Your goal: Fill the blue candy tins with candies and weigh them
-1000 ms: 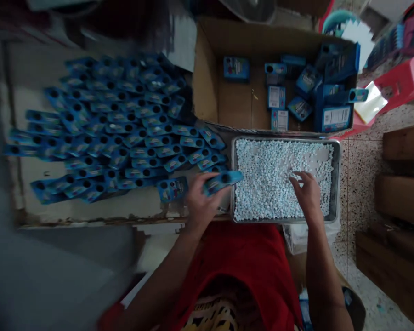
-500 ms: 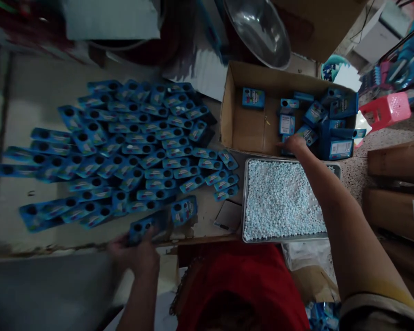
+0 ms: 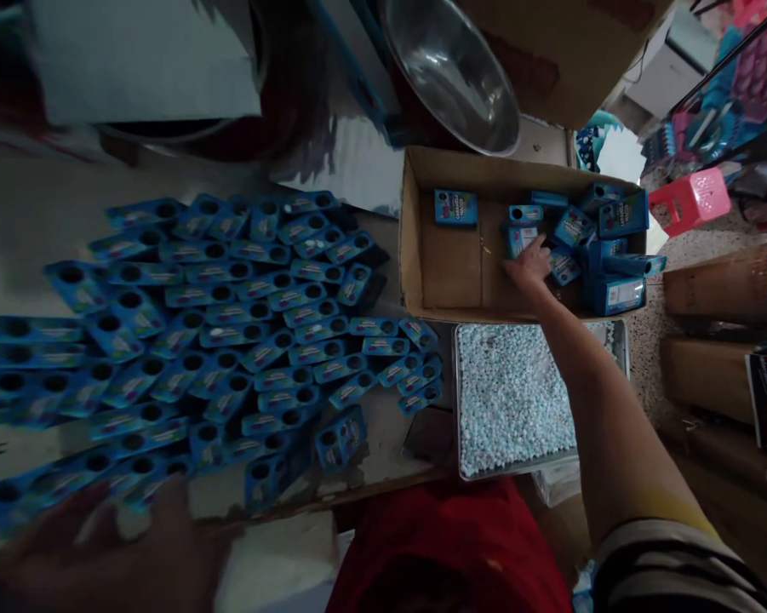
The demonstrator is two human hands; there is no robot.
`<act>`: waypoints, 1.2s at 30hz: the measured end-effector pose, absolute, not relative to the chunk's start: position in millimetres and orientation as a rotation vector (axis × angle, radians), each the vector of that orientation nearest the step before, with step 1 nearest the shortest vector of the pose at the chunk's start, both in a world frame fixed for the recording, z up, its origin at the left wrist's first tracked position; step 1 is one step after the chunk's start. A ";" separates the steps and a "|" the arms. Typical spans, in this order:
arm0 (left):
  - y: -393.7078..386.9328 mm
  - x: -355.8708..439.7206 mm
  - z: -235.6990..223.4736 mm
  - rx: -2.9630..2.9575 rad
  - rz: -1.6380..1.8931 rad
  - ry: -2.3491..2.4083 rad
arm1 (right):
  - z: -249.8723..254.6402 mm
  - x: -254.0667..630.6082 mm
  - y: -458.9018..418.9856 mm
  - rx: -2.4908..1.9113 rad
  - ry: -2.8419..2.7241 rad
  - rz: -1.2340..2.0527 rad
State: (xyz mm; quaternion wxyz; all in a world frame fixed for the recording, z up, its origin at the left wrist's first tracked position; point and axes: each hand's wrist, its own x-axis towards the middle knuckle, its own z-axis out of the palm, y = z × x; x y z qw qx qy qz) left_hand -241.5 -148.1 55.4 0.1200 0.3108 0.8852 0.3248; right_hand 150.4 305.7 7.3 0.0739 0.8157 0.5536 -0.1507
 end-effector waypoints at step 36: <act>14.2 20.6 59.3 0.839 0.883 1.140 | 108.9 273.1 27.6 1.612 2.363 -1.273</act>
